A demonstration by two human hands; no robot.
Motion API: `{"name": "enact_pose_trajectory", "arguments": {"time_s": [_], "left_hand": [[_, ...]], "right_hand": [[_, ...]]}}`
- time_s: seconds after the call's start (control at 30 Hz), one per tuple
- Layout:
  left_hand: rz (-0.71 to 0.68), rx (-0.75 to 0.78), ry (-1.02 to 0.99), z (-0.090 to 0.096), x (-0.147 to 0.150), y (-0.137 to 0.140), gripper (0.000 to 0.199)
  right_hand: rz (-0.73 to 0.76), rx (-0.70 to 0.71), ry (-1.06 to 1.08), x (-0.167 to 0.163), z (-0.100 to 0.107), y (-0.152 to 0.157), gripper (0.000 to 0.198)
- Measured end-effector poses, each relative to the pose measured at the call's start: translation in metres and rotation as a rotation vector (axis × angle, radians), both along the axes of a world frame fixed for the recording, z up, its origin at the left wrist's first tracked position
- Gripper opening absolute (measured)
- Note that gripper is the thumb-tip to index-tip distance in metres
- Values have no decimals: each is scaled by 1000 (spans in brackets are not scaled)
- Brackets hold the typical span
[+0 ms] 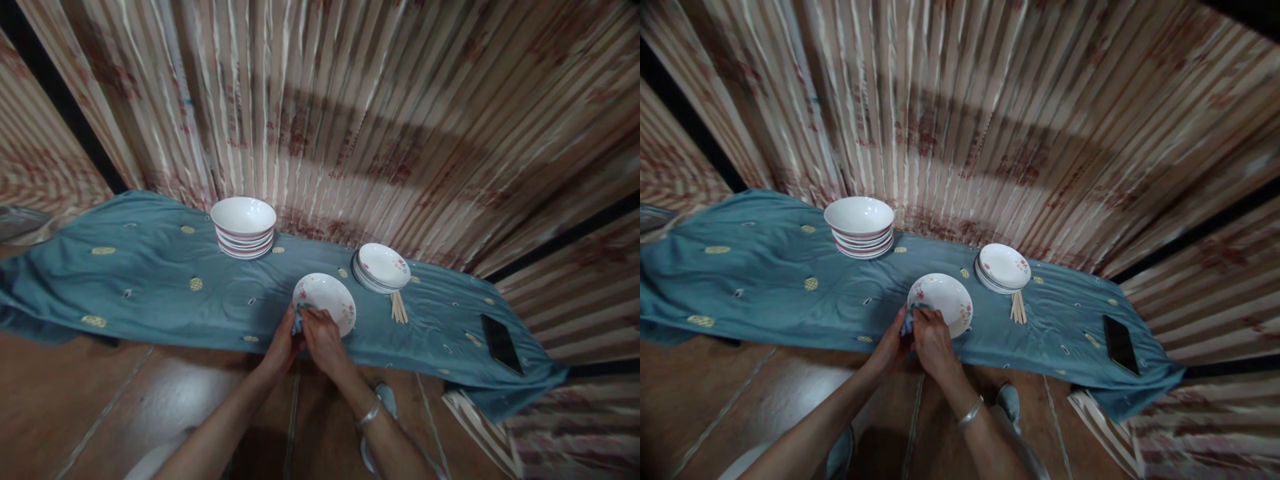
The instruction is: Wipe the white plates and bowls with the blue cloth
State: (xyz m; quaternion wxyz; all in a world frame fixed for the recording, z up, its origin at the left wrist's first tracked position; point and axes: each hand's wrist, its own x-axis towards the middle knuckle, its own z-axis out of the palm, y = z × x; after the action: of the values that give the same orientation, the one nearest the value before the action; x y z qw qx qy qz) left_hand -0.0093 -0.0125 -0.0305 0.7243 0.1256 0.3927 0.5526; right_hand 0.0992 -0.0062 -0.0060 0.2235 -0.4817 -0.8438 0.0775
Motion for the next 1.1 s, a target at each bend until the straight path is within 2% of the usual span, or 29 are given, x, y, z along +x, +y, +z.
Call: {"name": "enact_pose_trajectory", "arguments": {"time_s": [0.17,0.3,0.43,0.57,0.7,0.9,1.03,1.1], "left_hand": [[-78,-18,-39,-1,-2,2,51],[-81,28,-22,1,-4,1,56],[-59,9,40,3,-4,0,68],[-40,-6,54,-1,-3,2,76],[-26,31,80,-3,-3,3,77],[-12,137,177,1,-5,8,63],[8,160,297,3,-9,15,59],[20,202,417,3,-11,18,52]], "right_hand": [[55,-158,85,-6,0,26,43],[53,-200,-11,-1,-4,49,45],[-2,-186,-146,11,-6,64,46],[-121,-204,-215,33,-9,66,45],[-188,-176,-180,56,-16,50,42],[-153,-159,35,69,-15,14,42],[-72,-241,404,70,-6,0,40],[-107,-275,626,73,-3,-3,35]]}}
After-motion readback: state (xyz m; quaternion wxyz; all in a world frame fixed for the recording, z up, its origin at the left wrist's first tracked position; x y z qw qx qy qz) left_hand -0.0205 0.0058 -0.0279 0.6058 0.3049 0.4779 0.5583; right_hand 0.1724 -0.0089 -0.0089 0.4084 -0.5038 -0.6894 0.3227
